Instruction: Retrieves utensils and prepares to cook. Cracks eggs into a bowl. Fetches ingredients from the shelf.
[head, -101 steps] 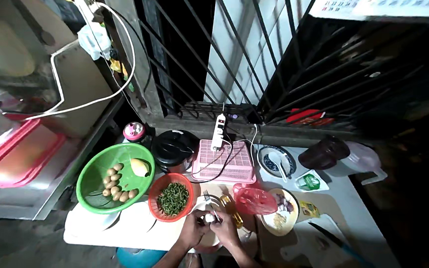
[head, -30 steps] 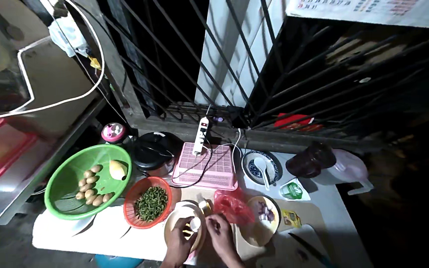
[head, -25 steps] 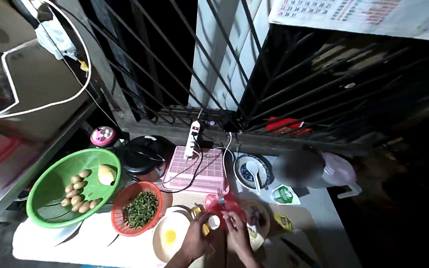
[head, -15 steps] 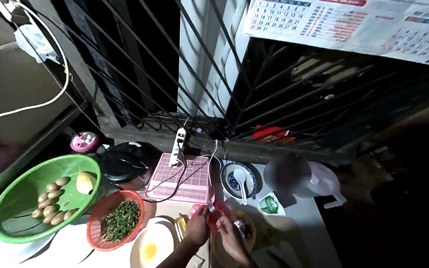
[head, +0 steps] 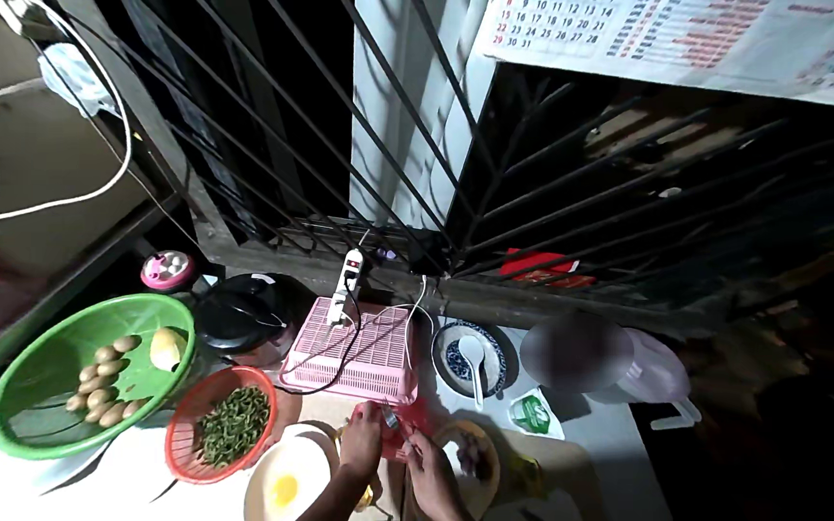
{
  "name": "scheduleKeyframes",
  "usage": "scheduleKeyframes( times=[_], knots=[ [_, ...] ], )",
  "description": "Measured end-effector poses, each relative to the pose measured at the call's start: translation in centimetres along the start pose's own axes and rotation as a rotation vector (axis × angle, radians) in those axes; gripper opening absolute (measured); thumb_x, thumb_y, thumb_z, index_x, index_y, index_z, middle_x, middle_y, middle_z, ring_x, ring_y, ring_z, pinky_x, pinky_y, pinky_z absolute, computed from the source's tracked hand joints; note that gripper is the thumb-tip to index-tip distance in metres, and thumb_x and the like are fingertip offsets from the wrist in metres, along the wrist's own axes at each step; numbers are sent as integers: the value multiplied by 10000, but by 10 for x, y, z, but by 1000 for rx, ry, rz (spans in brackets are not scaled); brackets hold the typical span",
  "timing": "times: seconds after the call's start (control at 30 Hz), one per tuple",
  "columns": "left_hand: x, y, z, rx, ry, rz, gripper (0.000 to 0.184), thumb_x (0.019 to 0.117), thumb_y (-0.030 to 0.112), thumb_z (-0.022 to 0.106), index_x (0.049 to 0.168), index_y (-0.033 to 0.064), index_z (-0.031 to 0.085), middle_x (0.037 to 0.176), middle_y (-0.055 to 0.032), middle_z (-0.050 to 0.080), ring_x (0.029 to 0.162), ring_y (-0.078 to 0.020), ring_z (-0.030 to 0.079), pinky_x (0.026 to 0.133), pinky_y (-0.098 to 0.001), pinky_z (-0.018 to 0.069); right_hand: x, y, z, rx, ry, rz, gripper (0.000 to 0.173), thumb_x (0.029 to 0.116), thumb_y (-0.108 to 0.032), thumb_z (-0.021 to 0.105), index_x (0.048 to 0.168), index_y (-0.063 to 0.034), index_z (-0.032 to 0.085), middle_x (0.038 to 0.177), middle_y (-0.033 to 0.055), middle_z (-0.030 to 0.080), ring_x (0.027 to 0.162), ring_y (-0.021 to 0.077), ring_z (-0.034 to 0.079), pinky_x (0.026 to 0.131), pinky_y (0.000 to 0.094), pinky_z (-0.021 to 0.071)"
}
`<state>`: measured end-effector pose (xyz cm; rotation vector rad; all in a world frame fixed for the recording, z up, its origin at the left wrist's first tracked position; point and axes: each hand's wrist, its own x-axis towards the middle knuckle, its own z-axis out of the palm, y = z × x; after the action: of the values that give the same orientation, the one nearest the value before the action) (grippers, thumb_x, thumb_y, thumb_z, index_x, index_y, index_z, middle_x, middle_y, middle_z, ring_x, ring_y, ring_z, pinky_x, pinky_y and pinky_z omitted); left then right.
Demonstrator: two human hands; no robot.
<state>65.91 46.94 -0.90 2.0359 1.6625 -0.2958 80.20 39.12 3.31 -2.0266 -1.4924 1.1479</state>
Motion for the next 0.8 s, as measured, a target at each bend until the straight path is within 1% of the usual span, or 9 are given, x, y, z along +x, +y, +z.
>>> scheduleKeyframes(
  times=[0.07,0.13,0.23,0.3,0.43,0.5,0.63,0.73,0.8],
  knots=[
    [1,-3,6,19,12,21,576,952,-18,540,1498,168,524,1532,-153,479,1258,-425,578,924,-582,558,-1,4,0,13,1,12,341,1055,-270,515,1265,-72,697,1202,108,723,1146,225,682,1048,446,527],
    [0,-5,11,46,13,34,636,946,-32,533,1542,180,463,1548,-184,450,1237,-444,583,902,-584,553,-3,9,0,11,9,11,327,1053,-273,521,1230,-72,710,1151,106,733,1089,219,699,1011,441,545],
    [2,-4,11,13,-32,62,622,929,-25,569,1514,175,503,1535,-163,471,1256,-438,574,928,-610,539,-6,11,-2,-17,-18,38,318,1044,-290,534,1141,-48,717,1066,130,732,1013,247,710,947,463,563],
    [4,-4,9,-22,-129,70,502,928,58,630,1422,140,594,1542,-135,485,1313,-434,534,999,-647,485,-7,14,0,-26,-7,30,309,1034,-286,554,1118,-42,723,1058,135,734,1009,255,712,943,466,566],
    [4,-4,21,-47,-169,65,446,936,193,664,1376,130,627,1583,-117,425,1381,-435,466,982,-639,520,-9,19,3,-36,5,22,306,1031,-293,563,1113,-49,729,1031,127,742,980,245,722,925,464,577],
    [0,-4,25,-39,-148,91,383,977,214,621,1351,136,648,1560,-128,459,1355,-437,497,966,-630,530,-11,21,3,-58,-10,48,324,1038,-317,551,1120,-59,728,1034,121,745,983,244,724,927,468,576],
    [2,-9,24,-52,-157,160,465,987,234,605,1447,176,575,1520,-158,490,1315,-427,542,953,-624,539,-12,20,-1,-85,0,82,320,1034,-287,560,1169,-49,726,1111,139,733,1060,262,703,985,468,551],
    [-2,-26,15,-204,-146,269,551,953,382,645,1465,199,556,1529,-109,504,1360,-352,524,1057,-583,490,-13,16,-3,-102,19,102,327,1032,-269,559,1205,-37,711,1181,152,716,1126,274,685,1028,470,533],
    [-3,-41,16,-421,-89,332,562,931,421,677,1440,197,589,1450,-97,576,1301,-279,580,1089,-517,488,-12,12,-6,-142,20,130,318,1029,-255,551,1200,-35,706,1208,156,706,1140,284,678,1030,482,529]
  ],
)
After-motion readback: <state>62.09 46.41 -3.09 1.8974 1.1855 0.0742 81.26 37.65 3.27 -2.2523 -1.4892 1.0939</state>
